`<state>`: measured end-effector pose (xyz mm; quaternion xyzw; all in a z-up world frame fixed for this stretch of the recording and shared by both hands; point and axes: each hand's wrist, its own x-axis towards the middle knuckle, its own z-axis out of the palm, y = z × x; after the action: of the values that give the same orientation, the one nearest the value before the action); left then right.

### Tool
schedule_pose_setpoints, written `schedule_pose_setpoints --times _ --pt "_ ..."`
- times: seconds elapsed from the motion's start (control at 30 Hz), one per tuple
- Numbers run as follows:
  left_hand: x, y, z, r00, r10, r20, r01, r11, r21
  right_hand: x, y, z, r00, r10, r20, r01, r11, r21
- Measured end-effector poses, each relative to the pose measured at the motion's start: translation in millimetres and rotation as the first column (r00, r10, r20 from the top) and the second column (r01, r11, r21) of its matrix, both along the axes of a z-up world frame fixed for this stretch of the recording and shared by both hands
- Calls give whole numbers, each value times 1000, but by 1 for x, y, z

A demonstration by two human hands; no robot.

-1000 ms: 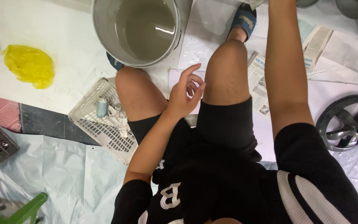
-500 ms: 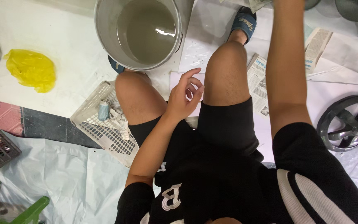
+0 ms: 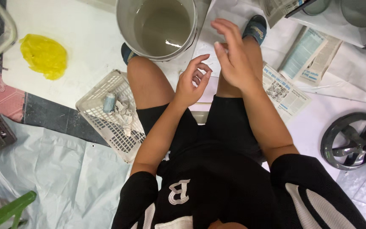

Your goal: The person sits on the floor and wraps individual ceramic dishes in newspaper. They pick up each dish, fold a sheet of newspaper around it, and place the wrapped item into a white plastic basket. The process is repeated for multiple dishes.

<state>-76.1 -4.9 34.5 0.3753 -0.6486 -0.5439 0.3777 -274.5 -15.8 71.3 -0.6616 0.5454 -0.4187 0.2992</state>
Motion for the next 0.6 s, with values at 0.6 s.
schedule_pose_setpoints --times 0.6 --pt "21 7 -4 979 75 190 -67 997 -49 -185 -86 -235 755 -637 157 653 706 -276"
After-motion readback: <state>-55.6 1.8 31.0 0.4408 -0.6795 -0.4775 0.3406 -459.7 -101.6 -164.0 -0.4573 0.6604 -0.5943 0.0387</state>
